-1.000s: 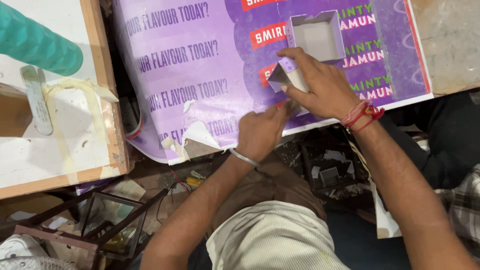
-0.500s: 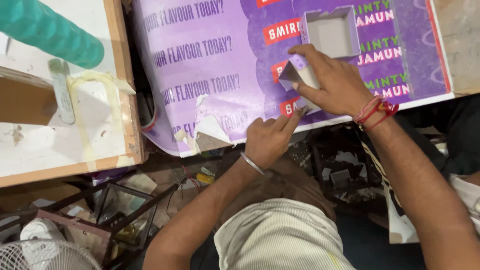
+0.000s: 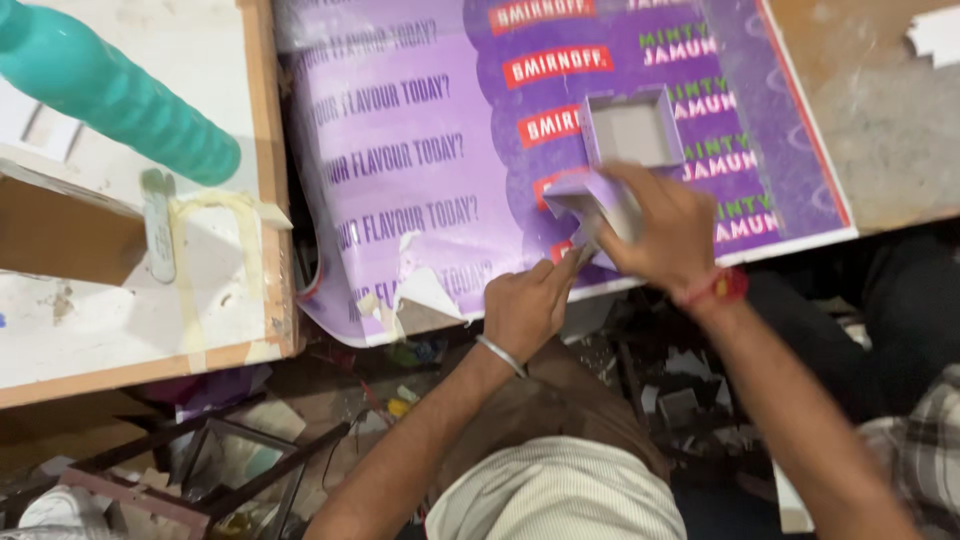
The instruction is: The person repeatedly folds small purple printed cardboard pieces into small rectangular boxes. They use a small wooden block to press and crease the folds. The person handles the pieces one at a time, folding edges and tucking flaps to form the box shape.
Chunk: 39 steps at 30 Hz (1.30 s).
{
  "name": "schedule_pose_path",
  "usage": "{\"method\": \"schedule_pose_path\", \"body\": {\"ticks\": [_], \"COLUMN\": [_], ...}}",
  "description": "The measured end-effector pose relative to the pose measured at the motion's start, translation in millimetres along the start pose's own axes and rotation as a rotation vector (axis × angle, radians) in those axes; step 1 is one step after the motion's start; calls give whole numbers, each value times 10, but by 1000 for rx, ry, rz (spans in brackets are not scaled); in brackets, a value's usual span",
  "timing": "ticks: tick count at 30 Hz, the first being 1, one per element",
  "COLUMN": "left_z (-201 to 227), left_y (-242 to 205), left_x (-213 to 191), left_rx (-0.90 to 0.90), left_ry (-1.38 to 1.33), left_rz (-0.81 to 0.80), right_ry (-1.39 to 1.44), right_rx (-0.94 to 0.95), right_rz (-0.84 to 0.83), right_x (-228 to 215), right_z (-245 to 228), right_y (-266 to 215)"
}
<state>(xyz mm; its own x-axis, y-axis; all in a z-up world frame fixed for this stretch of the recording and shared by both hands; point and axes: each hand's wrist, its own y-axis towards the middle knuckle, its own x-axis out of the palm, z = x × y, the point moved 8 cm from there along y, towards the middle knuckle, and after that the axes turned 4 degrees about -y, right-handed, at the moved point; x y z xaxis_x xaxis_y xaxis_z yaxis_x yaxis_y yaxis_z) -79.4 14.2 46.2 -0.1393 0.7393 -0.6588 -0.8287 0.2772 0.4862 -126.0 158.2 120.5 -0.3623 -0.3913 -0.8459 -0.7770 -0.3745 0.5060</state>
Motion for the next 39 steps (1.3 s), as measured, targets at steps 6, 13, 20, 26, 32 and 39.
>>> {"method": "schedule_pose_path", "body": {"ticks": [6,13,20,26,32,39], "left_z": [-178,238,-98,159,231,-78], "left_y": [-39,-257,-124,-162,-165,-60], "left_x": [20,243,227,272,332,338], "left_rx": [62,104,70,37,92,50], "left_ry": [145,73,200,96,121,206], "left_rz": [-22,-77,-97,-106,-169,-12], "right_ry": [329,356,379,353,353,339], "right_rx": [105,199,184,201,180,174], "right_rz": [288,274,328,373,350,369], "right_x": [63,250,247,244,250,287], "right_z": [98,351,304,260,278,247], "right_y": [-980,-1212,-1025,-1029,-1050,-1051]}}
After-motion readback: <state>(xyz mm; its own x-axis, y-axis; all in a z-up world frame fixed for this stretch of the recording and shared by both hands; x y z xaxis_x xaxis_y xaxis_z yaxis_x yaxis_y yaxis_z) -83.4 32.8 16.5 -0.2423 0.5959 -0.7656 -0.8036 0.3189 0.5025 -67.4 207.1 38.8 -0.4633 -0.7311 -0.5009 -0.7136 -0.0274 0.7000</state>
